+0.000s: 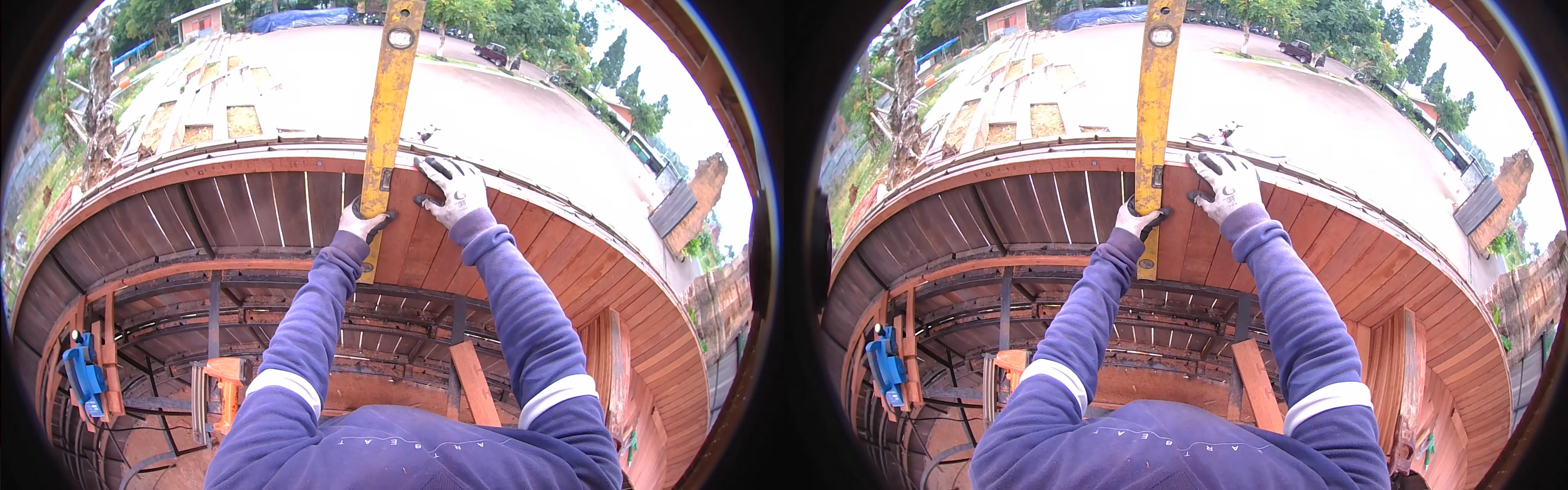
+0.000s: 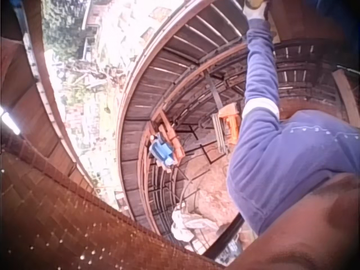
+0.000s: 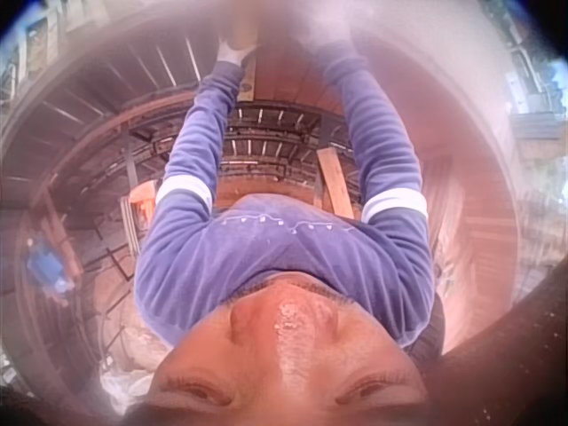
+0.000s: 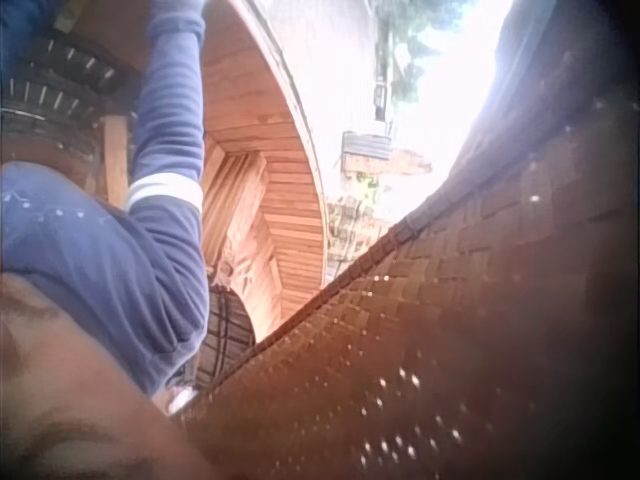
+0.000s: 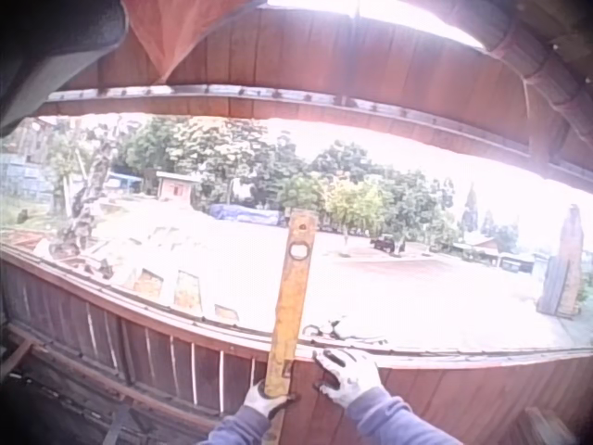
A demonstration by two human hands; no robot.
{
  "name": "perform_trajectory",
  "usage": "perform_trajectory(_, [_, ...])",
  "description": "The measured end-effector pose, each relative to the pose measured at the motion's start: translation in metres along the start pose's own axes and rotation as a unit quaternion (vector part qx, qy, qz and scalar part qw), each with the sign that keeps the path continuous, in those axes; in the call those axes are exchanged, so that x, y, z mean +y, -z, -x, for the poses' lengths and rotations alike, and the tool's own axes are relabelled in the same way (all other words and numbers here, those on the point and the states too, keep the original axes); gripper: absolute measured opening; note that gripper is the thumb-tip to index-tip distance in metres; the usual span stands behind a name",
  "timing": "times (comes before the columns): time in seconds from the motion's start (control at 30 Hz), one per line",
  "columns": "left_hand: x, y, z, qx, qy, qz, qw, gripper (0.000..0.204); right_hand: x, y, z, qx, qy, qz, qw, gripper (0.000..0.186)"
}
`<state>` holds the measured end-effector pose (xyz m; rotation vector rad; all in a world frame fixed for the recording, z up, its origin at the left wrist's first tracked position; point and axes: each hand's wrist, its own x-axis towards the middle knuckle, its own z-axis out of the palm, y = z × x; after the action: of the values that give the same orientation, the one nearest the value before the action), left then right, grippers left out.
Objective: The person uses a hand saw to cut a wooden plank to size. They then position the plank on a curved wooden structure, check its alignment with a spirit level, and secure it using a nail gun.
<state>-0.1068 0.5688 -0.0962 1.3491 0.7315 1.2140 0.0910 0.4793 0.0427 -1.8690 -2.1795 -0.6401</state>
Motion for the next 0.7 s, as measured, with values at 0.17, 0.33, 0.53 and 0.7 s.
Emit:
perform_trajectory(0.17, [-0.005, 0.001, -0.002, -0.007, 0.005, 0.048, 0.999, 0.037, 0.001, -0.003, 0.000, 0.005, 0.004, -0.012, 1.000, 0.075])
perform_trajectory(0.33, [-0.001, 0.002, -0.001, -0.009, 0.003, 0.040, 0.999, 0.039, 0.000, 0.000, -0.001, -0.006, 0.000, -0.007, 1.000, 0.074])
perform_trajectory(0.53, [-0.007, 0.002, -0.003, -0.008, 0.004, 0.050, 0.999, 0.044, 0.000, 0.002, -0.001, -0.024, -0.003, 0.012, 1.000, 0.073])
perform_trajectory(0.7, [-0.024, 0.007, -0.010, -0.001, -0.008, 0.077, 0.997, 0.045, -0.002, -0.001, 0.000, 0.029, 0.005, 0.003, 1.000, 0.073])
